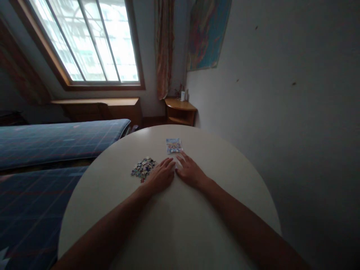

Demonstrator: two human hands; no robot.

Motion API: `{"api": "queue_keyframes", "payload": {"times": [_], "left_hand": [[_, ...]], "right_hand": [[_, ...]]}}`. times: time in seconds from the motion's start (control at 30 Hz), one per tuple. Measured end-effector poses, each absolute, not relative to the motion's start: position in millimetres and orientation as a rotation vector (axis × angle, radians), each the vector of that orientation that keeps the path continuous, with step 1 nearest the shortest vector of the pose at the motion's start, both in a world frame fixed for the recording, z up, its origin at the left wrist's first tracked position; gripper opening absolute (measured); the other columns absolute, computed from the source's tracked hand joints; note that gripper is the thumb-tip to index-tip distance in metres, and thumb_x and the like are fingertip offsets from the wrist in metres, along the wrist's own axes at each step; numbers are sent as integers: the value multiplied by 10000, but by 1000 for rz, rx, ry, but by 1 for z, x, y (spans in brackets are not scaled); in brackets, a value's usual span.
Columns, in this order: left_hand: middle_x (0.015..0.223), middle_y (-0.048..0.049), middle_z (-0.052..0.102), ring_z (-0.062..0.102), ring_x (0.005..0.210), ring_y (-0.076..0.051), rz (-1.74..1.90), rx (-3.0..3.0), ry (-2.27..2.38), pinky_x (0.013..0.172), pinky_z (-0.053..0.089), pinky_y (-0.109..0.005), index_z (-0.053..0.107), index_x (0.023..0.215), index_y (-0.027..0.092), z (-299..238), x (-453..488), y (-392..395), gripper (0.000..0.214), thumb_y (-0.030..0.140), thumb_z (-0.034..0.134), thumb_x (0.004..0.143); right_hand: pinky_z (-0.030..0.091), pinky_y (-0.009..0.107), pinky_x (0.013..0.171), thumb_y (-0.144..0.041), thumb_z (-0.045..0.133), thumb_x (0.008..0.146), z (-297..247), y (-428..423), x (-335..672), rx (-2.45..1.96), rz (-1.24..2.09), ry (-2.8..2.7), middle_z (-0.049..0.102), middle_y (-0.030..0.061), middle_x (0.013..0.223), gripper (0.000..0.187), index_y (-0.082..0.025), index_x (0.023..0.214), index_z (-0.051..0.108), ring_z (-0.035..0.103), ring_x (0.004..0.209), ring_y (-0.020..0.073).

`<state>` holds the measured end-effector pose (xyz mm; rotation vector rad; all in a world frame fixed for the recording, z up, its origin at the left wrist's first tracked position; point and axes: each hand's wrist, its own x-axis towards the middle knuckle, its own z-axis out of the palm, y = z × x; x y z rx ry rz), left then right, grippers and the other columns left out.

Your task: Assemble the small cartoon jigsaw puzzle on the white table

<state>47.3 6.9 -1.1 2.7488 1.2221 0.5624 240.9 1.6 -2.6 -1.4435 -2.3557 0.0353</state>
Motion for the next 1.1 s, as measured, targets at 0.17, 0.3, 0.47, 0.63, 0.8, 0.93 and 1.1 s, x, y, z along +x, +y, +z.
{"api": "queue_keyframes", "payload": {"times": [0.17, 0.3, 0.47, 0.63, 0.8, 0.93, 1.1], "left_hand": [[1572, -100, 380, 299, 1469, -263, 458, 2741, 1132, 1208, 255, -427, 432, 1472, 200, -2, 47, 3, 530, 400, 456, 982], [1611, -102, 300, 240, 1493, -292, 360, 2751, 1205, 1208, 209, -468, 381, 1511, 217, -2, 51, 3, 617, 549, 395, 992], [1606, -100, 312, 254, 1489, -285, 350, 2746, 1256, 1203, 216, -459, 394, 1508, 226, -1, 53, -2, 601, 552, 358, 1004], [1583, -92, 363, 294, 1475, -276, 410, 2729, 1308, 1203, 234, -439, 451, 1477, 241, -1, 49, -8, 559, 532, 385, 1004], [1586, -86, 359, 296, 1475, -273, 392, 2711, 1308, 1201, 243, -442, 455, 1475, 244, 0, 47, -9, 563, 534, 395, 996], [1584, -95, 360, 289, 1477, -283, 386, 2707, 1310, 1202, 242, -450, 457, 1476, 236, -2, 48, -7, 572, 539, 393, 996], [1583, -88, 363, 303, 1470, -291, 412, 2718, 1298, 1194, 255, -469, 452, 1478, 250, -4, 46, -6, 570, 548, 391, 996]], "right_hand": [[255, 438, 1193, -534, 449, 957, 3, -10, 270, -1585, 125, -2395, 355, 174, 1575, 644, -132, 1460, 474, 339, 1448, 297], [187, 490, 1199, -660, 403, 933, 6, -12, 270, -1746, 184, -2364, 308, 153, 1603, 748, -184, 1510, 408, 248, 1487, 317], [146, 494, 1205, -705, 386, 913, 9, -15, 267, -1751, 244, -2386, 265, 140, 1622, 811, -182, 1532, 366, 203, 1502, 313], [134, 511, 1205, -746, 362, 898, 10, -19, 267, -1713, 263, -2408, 266, 139, 1621, 848, -185, 1534, 363, 196, 1503, 320], [140, 507, 1207, -744, 360, 900, 10, -20, 266, -1703, 259, -2416, 268, 140, 1620, 847, -180, 1532, 368, 195, 1504, 318], [139, 513, 1207, -734, 354, 907, 11, -21, 265, -1723, 259, -2427, 252, 140, 1625, 845, -174, 1538, 353, 190, 1506, 320], [138, 508, 1209, -720, 378, 906, 8, -19, 265, -1726, 245, -2424, 254, 134, 1626, 835, -177, 1541, 348, 189, 1507, 316]]}}
